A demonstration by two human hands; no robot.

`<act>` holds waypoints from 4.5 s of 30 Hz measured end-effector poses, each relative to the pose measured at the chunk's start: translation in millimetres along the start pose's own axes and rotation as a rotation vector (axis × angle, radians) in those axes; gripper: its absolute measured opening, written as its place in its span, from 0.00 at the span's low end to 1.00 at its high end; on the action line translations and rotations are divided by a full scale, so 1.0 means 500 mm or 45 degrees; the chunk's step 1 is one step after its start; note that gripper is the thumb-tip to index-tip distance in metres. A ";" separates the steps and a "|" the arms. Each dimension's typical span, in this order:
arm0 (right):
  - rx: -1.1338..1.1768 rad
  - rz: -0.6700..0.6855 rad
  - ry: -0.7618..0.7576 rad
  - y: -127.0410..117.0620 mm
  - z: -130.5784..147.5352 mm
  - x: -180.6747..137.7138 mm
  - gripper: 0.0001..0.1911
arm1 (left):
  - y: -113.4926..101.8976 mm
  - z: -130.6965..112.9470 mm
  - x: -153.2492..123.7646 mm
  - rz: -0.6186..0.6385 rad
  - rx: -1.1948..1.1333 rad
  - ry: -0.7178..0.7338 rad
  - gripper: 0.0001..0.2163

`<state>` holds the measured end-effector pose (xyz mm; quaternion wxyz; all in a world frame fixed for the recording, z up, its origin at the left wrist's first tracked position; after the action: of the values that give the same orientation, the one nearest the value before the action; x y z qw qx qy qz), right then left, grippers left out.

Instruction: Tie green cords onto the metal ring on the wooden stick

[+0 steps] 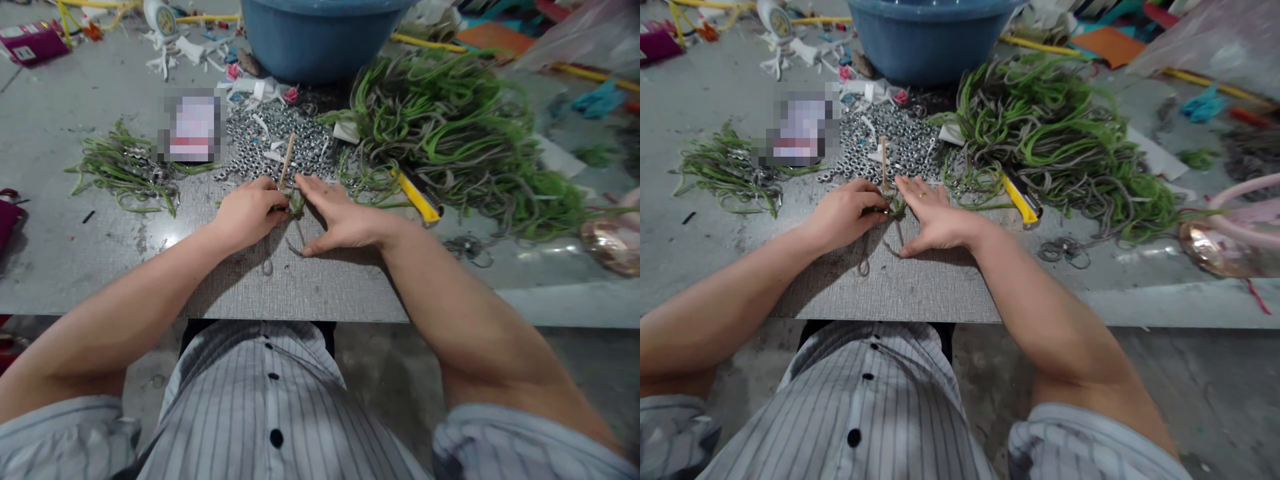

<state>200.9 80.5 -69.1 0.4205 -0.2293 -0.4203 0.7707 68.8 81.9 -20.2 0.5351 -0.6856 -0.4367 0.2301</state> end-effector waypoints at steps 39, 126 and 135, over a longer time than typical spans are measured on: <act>-0.191 -0.330 -0.235 -0.050 0.090 -0.012 0.40 | -0.025 0.019 0.002 -0.156 -0.209 -0.010 0.18; -0.068 -0.529 -0.046 -0.048 0.103 0.008 0.06 | -0.004 0.007 0.010 -0.027 -0.013 -0.021 0.13; -0.039 -0.540 0.021 -0.051 0.098 0.006 0.07 | -0.008 -0.016 0.003 0.063 0.005 0.116 0.14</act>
<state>176.2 68.3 -21.3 0.5732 -0.1484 -0.4674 0.6564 74.3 79.1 -13.8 0.5501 -0.7048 -0.3943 0.2128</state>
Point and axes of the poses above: each hand's wrist, its own x-axis towards the middle knuckle, its own y-axis out of the palm, z = x × y, the point moved 9 cm from there along x, towards the middle knuckle, and after that the axes turned 10 degrees about -z, right-handed, at the moved point
